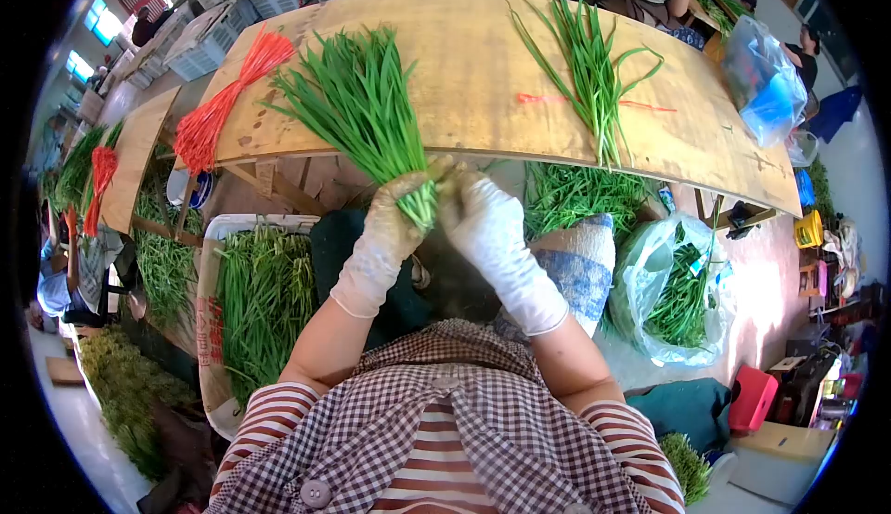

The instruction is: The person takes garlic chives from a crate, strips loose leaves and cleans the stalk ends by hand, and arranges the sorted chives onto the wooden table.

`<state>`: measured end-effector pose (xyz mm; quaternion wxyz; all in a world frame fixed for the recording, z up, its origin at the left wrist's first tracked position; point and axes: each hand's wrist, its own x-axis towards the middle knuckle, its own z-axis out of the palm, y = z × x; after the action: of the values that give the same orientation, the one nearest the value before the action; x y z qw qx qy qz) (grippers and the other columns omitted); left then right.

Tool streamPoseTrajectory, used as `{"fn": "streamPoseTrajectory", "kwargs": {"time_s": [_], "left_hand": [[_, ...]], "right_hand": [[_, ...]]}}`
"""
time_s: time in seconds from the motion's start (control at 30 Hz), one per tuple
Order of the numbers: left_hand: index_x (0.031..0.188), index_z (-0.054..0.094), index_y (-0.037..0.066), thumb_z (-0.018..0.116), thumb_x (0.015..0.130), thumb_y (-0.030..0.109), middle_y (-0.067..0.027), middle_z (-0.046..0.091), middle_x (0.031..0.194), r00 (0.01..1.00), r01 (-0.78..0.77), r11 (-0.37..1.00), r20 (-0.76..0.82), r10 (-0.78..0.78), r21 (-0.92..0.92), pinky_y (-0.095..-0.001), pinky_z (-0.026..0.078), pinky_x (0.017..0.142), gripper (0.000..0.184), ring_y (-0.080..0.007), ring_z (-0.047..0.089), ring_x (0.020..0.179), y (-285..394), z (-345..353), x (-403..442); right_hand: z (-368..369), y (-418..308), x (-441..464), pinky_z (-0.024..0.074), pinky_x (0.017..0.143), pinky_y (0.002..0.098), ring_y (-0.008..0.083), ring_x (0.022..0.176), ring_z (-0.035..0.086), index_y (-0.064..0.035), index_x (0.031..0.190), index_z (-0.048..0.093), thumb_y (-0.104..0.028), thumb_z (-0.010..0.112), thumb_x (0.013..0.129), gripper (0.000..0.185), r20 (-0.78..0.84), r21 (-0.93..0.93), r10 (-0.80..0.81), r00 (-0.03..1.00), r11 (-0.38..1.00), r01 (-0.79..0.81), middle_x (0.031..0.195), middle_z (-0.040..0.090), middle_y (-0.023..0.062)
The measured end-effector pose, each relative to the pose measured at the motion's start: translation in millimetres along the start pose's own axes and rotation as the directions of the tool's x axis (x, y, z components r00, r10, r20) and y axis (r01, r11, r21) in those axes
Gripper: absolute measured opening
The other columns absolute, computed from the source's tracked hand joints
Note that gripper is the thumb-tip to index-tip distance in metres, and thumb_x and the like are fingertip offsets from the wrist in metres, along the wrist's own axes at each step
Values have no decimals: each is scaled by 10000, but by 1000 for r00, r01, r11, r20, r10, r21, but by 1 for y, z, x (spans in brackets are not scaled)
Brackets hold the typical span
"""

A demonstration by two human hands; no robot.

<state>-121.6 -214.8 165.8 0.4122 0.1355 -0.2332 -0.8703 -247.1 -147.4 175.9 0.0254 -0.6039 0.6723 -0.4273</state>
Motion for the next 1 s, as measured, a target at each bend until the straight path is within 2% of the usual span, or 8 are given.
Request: {"fn": "streamPoseTrajectory", "kwargs": {"time_s": [0.2,0.33,0.43,0.67,0.8,0.9,0.97,1.0], "left_hand": [[1271,443,-53,623,773,83,-212,488,1334,999,39,992,-10,-40,-121,-612,324,1072,547,-418,378,1325,7,-16,-1],[1325,385,-80,627,768,115,-252,442,1371,999,40,998,26,-38,-47,-555,377,1051,638,-428,397,1305,4,-10,-1],[1326,399,-68,647,756,119,-259,446,1371,995,68,997,82,-64,-46,-528,405,1038,649,-411,430,1285,2,-15,1],[1359,349,-95,629,756,110,-283,431,1364,992,117,993,60,-115,-18,-561,379,1056,695,-445,426,1272,9,-10,-2],[1307,426,-72,621,749,95,-263,480,1321,999,40,997,22,-39,-63,-609,353,1057,614,-455,436,1259,11,-12,-1],[1228,499,-62,612,749,81,-240,526,1266,1000,26,995,-5,-26,-96,-633,335,1058,512,-462,425,1265,22,-19,5],[1179,532,-61,606,751,72,-227,558,1219,999,23,996,-20,-25,-81,-642,316,1068,454,-468,410,1275,28,-21,4],[1146,556,-48,612,757,70,-178,605,1122,999,33,995,10,-32,-97,-571,386,1048,410,-382,549,1146,31,-21,5]], "right_hand": [[-38,6,-2,526,646,299,171,677,655,-23,935,680,-206,697,859,199,197,488,466,863,716,-499,812,695,132],[-26,-5,-10,538,695,313,184,743,682,-51,993,704,-231,755,790,275,225,205,131,965,962,-179,823,702,132],[-23,1,2,524,737,321,204,777,682,-16,991,697,-219,732,799,281,501,340,336,797,771,-539,831,700,153],[-20,18,10,503,728,275,134,755,619,47,1052,617,-167,634,888,269,612,578,354,707,410,-705,840,654,62],[-40,34,-5,508,703,287,158,752,645,22,962,642,-188,604,893,224,688,490,205,696,576,-654,835,678,91],[-41,68,-35,529,632,301,142,676,641,-26,914,694,-150,647,869,140,647,-129,335,685,933,-335,721,665,75],[-15,104,-78,539,614,340,213,672,679,-35,874,714,-204,667,830,181,637,-686,470,611,707,171,721,685,107],[-7,105,-77,537,679,348,245,760,678,-28,911,704,-225,647,840,217,664,-682,510,547,712,164,796,692,118]]}}
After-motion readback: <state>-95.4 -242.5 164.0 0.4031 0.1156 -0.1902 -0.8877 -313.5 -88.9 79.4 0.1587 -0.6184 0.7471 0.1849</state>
